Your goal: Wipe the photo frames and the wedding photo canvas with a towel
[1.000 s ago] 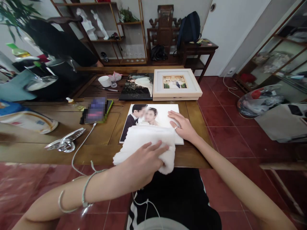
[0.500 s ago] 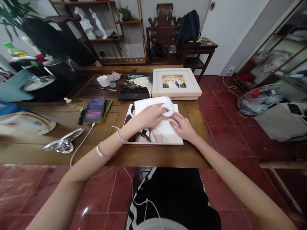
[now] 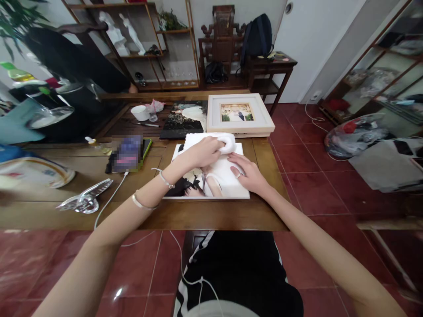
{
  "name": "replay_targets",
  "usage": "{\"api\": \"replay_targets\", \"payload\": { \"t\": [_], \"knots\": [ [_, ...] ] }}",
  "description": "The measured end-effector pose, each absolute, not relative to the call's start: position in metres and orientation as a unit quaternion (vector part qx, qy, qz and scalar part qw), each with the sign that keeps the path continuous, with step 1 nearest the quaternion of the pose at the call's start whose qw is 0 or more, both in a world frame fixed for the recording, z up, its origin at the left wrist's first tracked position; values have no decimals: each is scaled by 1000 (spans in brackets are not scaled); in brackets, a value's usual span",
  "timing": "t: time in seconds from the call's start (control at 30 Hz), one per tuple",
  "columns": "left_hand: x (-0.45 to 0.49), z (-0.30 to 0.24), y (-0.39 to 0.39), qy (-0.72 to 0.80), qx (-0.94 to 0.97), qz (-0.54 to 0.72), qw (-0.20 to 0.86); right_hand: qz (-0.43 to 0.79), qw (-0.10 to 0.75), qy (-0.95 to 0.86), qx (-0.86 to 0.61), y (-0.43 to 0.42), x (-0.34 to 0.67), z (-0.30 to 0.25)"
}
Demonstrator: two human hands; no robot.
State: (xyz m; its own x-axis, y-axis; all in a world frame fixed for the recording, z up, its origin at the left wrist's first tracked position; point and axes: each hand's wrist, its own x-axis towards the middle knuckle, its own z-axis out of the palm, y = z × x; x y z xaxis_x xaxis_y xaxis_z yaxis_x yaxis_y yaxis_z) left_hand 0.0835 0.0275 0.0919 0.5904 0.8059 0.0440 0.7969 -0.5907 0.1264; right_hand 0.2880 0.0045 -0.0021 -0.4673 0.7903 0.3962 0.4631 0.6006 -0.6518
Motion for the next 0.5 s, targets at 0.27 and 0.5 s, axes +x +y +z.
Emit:
{"api": "replay_targets", "payload": {
  "t": [0.27,0.5],
  "knots": [
    [91,83,-23,477,878,-29,-14,283,379,-784,-403,5,288,-1],
    [126,71,-85,436,896,-8,-82,296,446,-716,-448,0,289,6]
  ]
}}
